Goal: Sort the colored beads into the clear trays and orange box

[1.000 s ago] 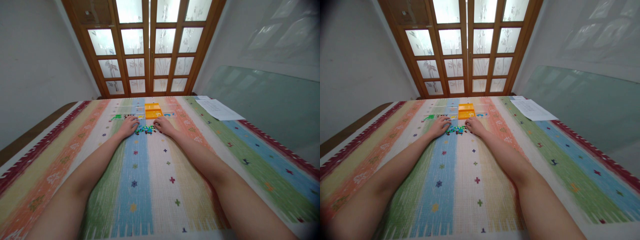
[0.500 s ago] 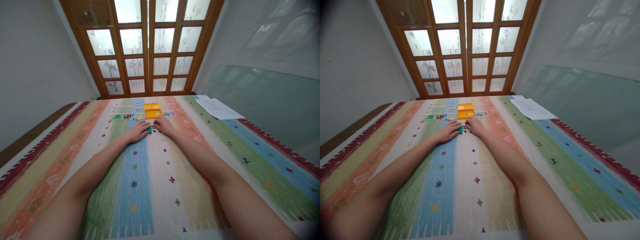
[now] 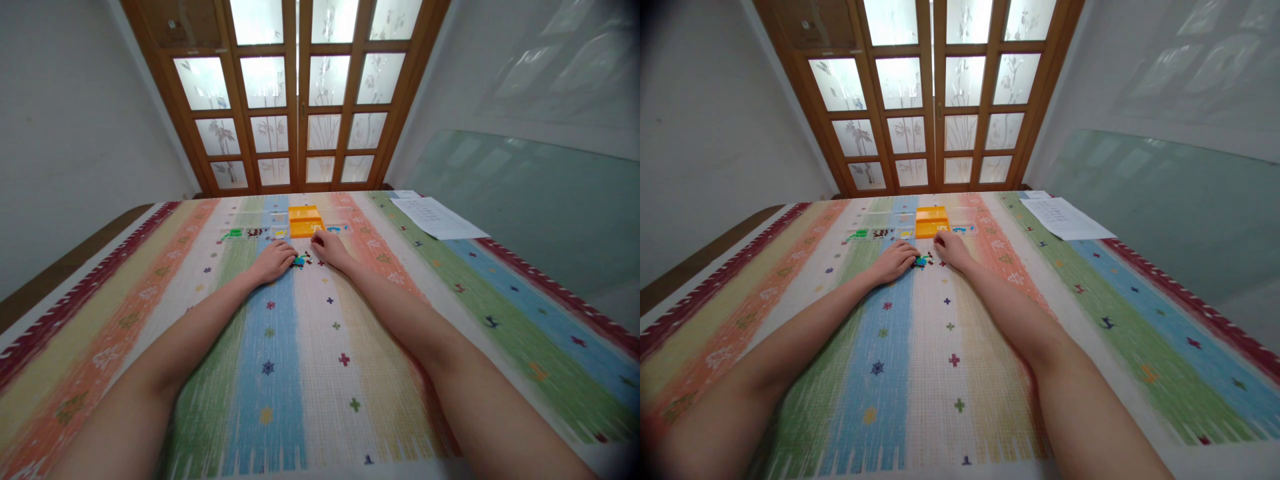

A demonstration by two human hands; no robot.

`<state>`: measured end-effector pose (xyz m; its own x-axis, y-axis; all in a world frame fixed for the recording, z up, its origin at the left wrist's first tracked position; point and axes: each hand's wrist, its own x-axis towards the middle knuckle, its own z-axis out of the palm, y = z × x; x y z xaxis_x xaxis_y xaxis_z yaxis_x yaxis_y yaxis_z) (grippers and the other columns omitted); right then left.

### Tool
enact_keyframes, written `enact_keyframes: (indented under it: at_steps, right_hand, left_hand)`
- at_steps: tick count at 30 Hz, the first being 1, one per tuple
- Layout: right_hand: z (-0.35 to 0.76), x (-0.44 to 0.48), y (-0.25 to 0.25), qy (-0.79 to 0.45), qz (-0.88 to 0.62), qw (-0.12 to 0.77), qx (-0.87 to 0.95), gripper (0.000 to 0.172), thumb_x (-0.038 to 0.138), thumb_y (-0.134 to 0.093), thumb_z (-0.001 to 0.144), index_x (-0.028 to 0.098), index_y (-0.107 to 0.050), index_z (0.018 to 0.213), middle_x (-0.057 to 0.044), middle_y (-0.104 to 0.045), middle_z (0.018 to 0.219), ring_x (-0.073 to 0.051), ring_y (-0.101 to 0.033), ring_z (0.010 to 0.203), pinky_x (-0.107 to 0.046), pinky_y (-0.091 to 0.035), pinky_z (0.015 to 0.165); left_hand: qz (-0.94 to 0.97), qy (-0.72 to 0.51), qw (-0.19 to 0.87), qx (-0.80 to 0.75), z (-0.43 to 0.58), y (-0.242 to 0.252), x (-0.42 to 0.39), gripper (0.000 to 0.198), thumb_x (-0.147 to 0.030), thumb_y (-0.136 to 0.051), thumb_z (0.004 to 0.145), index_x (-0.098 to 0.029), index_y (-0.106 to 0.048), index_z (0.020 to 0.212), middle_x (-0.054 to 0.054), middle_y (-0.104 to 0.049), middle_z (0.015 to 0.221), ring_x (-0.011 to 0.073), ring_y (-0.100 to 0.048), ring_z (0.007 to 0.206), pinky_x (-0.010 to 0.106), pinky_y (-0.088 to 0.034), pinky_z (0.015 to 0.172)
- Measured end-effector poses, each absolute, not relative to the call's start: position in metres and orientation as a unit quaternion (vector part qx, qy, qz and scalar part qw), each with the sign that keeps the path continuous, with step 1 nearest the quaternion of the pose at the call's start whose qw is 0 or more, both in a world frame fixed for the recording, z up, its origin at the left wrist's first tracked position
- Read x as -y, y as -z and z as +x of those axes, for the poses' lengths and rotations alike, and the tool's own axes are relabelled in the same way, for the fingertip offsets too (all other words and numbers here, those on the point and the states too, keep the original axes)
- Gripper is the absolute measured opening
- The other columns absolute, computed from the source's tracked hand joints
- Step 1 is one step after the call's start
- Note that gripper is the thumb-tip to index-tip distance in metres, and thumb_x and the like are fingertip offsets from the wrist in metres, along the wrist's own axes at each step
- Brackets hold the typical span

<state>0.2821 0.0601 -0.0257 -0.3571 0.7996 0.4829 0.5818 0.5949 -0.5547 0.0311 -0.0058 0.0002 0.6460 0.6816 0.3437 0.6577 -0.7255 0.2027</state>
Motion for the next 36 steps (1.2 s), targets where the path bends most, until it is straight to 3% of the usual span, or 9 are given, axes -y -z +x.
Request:
enact_keyframes:
  at_steps: [9, 16, 19, 26, 36]
  right_hand:
    - [0.285, -0.085, 0.035, -0.33, -0.459, 0.502, 0.655, 0.021, 0.026, -0.064, 0.082, 0.021, -0.074, 0.1, -0.006, -0.076, 0.101, -0.02, -0.068, 0.096, -0.037, -0.055, 0.092]
    - [0.28, -0.08, 0.026, -0.462, -0.43, 0.522, 0.573, 0.044, 0.025, -0.066, 0.085, 0.022, -0.068, 0.128, -0.01, -0.071, 0.127, -0.019, -0.069, 0.104, -0.035, -0.061, 0.088]
    - [0.28, -0.078, 0.023, -0.47, -0.425, 0.519, 0.574, 0.044, 0.027, -0.068, 0.085, 0.023, -0.068, 0.13, -0.01, -0.069, 0.132, -0.019, -0.068, 0.106, -0.033, -0.061, 0.086]
    - [0.282, -0.081, 0.031, -0.437, -0.431, 0.524, 0.591, 0.021, 0.025, -0.064, 0.085, 0.02, -0.073, 0.104, -0.007, -0.075, 0.106, -0.016, -0.069, 0.085, -0.033, -0.061, 0.08]
    - [0.28, -0.082, 0.038, -0.42, -0.44, 0.508, 0.61, 0.016, 0.027, -0.062, 0.087, 0.021, -0.073, 0.097, -0.004, -0.076, 0.094, -0.015, -0.069, 0.08, -0.03, -0.059, 0.078]
  left_hand:
    - [0.917, -0.194, 0.038, -0.346, 0.032, 0.0, 0.008, 0.041, -0.036, -0.036, 0.109, -0.024, -0.073, 0.125, 0.009, -0.07, 0.124, 0.0253, -0.058, 0.119, 0.047, -0.042, 0.111]
    - [0.909, -0.217, 0.081, -0.346, 0.032, 0.001, 0.005, 0.042, -0.034, -0.036, 0.109, -0.023, -0.074, 0.124, 0.008, -0.072, 0.125, 0.0238, -0.059, 0.121, 0.046, -0.042, 0.114]
    - [0.899, -0.233, 0.09, -0.36, 0.03, 0.006, 0.002, 0.042, -0.033, -0.036, 0.108, -0.022, -0.074, 0.122, 0.008, -0.073, 0.125, 0.0241, -0.059, 0.121, 0.047, -0.042, 0.113]
    - [0.899, -0.237, 0.084, -0.359, 0.027, 0.009, -0.001, 0.042, -0.033, -0.036, 0.109, -0.021, -0.075, 0.117, 0.008, -0.074, 0.123, 0.0239, -0.059, 0.119, 0.047, -0.042, 0.113]
    - [0.904, -0.229, 0.084, -0.351, 0.027, 0.004, 0.001, 0.046, -0.034, -0.032, 0.11, -0.021, -0.076, 0.119, 0.009, -0.072, 0.128, 0.0239, -0.058, 0.121, 0.047, -0.041, 0.114]
